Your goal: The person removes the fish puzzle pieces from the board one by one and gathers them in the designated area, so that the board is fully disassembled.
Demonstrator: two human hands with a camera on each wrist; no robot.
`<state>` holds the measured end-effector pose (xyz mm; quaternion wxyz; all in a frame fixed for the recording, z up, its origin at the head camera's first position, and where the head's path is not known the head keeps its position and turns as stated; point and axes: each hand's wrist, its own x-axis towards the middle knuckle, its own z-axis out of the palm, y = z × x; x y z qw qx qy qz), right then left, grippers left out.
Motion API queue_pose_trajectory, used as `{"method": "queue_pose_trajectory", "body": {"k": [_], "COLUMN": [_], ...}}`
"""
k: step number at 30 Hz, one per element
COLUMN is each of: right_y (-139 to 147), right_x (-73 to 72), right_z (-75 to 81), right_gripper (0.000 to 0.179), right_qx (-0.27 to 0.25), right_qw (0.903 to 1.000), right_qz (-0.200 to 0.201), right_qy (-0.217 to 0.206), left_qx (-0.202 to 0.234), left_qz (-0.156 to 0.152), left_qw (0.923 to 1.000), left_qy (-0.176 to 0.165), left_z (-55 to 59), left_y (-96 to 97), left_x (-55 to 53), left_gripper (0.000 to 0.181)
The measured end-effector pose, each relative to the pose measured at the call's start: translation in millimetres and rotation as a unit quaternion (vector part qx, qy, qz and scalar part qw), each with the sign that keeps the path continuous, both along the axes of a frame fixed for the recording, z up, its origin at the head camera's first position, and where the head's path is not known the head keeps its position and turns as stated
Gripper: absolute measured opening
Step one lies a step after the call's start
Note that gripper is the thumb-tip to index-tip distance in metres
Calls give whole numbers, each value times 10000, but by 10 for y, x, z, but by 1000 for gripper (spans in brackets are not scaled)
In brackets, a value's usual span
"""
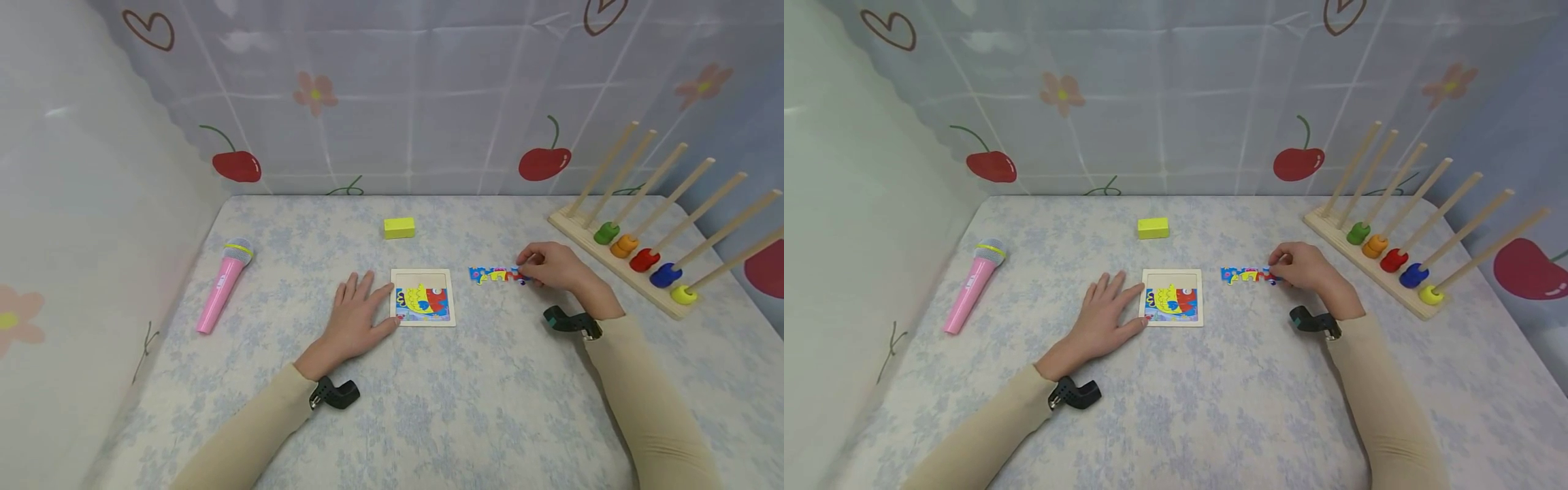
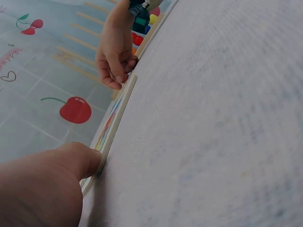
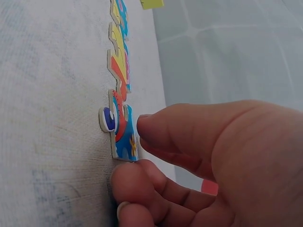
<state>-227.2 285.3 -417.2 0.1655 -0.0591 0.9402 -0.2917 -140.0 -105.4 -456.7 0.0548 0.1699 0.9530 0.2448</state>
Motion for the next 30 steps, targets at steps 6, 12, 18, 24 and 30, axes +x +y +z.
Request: {"method": "queue_pose_trajectory", "body": {"k": [6,12,18,24,30], "right_y": [11,-76,-510,-1083,-1509], "right_x": [-8,18,43,41,40], "right_z": [55,122,147,133,190], "right_gripper": [24,24,25,31,36], "right_qx": [-67,-330,-513,-514,-598], "right_qw": [9999,9990,9945,9884,9812], "right_qz": [126,249,658,1296,1824], "right_qy": [-78,155,637,601,209], "left_qx": [16,92,87,48,-6], "left_qz": [9,3,-31,-26,-63], "left_qw": [10000,9998,9998,10000,10000], "left_qy": [44,174,163,76,34], "left_z": [-14,4,3,-3,14], "left_y": [-1,-8,-12,-14,-15], "left_x": [2,10,-4,-11,-14], "left_gripper": [66,64,64,64,65]}}
